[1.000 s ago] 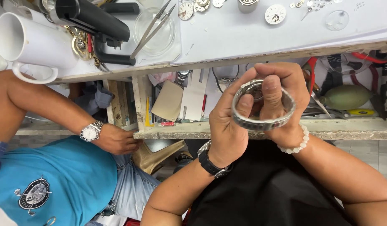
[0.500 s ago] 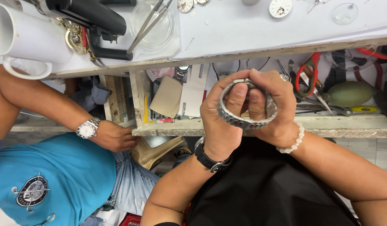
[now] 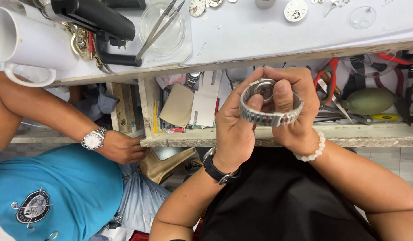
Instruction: Cleaning a watch case and glass using an air blower, followed by the delicate assembly of watch movement parts using tweezers.
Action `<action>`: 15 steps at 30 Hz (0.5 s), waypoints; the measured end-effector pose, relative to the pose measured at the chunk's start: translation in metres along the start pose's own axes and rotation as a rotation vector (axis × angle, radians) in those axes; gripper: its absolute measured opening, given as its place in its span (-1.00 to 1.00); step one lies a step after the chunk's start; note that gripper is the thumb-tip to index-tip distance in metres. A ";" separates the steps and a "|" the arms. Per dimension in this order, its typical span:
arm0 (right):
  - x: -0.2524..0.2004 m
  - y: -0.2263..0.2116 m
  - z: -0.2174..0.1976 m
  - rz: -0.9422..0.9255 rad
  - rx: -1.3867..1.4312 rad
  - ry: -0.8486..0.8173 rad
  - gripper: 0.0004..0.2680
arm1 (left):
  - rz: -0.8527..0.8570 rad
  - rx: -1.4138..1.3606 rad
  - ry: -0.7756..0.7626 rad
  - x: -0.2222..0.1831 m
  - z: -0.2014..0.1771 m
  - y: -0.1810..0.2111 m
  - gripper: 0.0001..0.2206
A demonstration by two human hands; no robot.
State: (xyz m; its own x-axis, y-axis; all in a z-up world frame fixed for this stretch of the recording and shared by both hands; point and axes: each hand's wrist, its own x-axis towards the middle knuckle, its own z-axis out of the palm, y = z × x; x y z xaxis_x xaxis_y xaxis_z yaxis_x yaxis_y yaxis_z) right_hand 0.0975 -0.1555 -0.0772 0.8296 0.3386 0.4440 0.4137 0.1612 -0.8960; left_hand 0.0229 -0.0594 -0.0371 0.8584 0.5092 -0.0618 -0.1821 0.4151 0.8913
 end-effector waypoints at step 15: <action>-0.014 0.005 0.015 -0.195 0.001 0.015 -0.80 | 0.105 0.035 0.050 -0.002 -0.006 -0.004 -0.73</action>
State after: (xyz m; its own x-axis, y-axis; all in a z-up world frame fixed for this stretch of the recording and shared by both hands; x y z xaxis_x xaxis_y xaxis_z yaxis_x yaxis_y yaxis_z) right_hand 0.0820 -0.1457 -0.0880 0.7393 0.2874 0.6090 0.5667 0.2230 -0.7932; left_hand 0.0194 -0.0577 -0.0436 0.8103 0.5860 0.0106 -0.2517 0.3316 0.9092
